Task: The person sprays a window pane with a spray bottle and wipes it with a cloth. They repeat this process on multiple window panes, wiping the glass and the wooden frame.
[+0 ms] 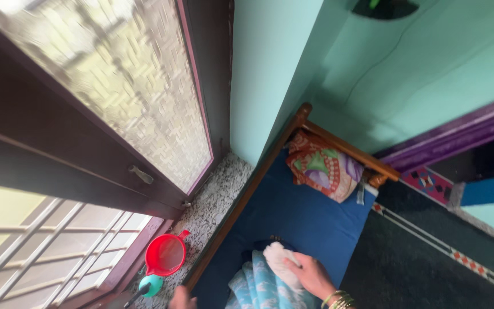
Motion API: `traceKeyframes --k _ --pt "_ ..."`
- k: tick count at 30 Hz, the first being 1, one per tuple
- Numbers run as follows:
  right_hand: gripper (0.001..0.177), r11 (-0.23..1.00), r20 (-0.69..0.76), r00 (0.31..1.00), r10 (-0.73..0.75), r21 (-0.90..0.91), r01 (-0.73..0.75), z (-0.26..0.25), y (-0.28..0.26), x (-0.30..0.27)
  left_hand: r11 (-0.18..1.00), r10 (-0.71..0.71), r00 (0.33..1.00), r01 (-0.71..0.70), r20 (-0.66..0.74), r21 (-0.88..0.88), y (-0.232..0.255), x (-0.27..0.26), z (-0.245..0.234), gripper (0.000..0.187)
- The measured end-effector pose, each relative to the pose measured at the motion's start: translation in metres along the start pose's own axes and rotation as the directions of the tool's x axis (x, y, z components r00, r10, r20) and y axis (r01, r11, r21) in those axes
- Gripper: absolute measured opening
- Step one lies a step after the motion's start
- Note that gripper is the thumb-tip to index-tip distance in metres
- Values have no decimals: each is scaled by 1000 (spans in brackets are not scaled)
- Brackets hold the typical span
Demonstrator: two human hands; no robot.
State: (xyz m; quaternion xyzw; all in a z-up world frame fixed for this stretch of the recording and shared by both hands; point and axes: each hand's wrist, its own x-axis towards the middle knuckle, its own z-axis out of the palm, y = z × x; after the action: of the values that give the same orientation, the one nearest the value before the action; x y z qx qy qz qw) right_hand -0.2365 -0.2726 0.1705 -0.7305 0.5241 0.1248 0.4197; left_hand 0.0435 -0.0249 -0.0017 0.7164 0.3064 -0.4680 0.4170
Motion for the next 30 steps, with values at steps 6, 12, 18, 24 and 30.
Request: traceKeyframes --k 6,12,18,24,30 --pt "29 634 -129 861 -492 625 455 -56 -70 25 982 155 944 -114 293 -154 -6 -41 91 50" --pt "34 792 -351 834 -426 301 531 -119 -151 31 717 689 724 -671 40 -190 101 -121 120 47" --pt "37 566 -416 562 -715 128 815 -188 -233 45 -200 809 -373 -901 -454 385 217 -303 82 20" --pt "38 -26 -487 -103 -868 -161 987 -289 -391 51 14 586 -547 -731 -598 682 287 -319 10 69" --pt "41 -63 -480 -381 -790 -554 830 -324 -543 37 287 598 -509 -586 -620 758 338 -248 -74 66"
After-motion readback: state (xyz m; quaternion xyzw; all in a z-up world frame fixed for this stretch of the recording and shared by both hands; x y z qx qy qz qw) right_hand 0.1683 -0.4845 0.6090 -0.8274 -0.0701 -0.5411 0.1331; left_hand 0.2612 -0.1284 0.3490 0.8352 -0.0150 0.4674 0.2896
